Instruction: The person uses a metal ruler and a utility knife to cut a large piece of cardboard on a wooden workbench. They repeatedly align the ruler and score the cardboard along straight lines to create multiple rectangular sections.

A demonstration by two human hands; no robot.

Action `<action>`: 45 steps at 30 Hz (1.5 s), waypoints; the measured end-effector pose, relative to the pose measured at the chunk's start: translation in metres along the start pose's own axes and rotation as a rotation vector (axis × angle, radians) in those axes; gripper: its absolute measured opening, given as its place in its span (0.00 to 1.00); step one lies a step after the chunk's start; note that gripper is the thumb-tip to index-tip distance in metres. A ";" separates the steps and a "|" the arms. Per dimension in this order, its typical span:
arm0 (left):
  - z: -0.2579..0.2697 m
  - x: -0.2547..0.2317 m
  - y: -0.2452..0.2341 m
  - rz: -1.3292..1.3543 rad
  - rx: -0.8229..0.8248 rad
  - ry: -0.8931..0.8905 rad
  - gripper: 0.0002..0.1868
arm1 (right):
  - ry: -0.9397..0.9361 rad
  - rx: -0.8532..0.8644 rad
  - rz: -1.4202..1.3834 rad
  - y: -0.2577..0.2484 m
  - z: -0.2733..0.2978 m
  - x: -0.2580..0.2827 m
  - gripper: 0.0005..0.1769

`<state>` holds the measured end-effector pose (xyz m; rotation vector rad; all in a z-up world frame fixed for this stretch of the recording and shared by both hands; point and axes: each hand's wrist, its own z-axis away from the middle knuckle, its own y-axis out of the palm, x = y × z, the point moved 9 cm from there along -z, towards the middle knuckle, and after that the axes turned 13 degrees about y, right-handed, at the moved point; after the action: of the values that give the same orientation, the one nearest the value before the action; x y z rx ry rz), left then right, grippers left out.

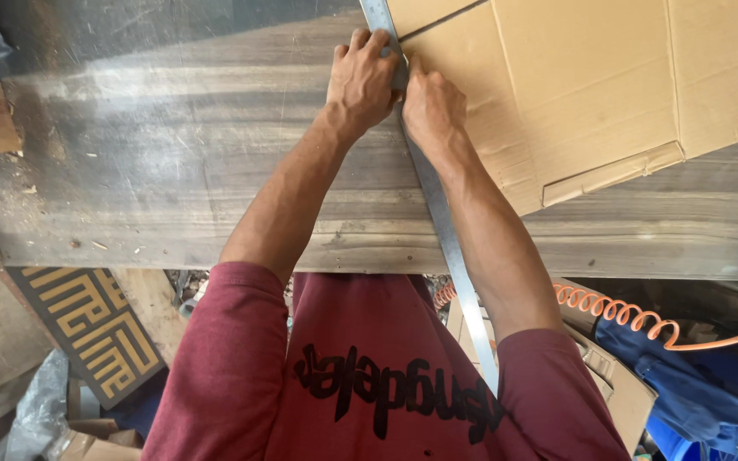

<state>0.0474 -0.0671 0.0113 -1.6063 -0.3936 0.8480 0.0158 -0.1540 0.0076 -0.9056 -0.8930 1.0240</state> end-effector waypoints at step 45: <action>0.033 -0.046 0.008 0.074 0.085 -0.123 0.45 | -0.001 0.128 0.005 0.012 0.074 -0.042 0.25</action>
<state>-0.0084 -0.0762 0.0169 -1.5023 -0.3813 1.0102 -0.0671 -0.1765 0.0157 -0.8003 -0.8171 1.0730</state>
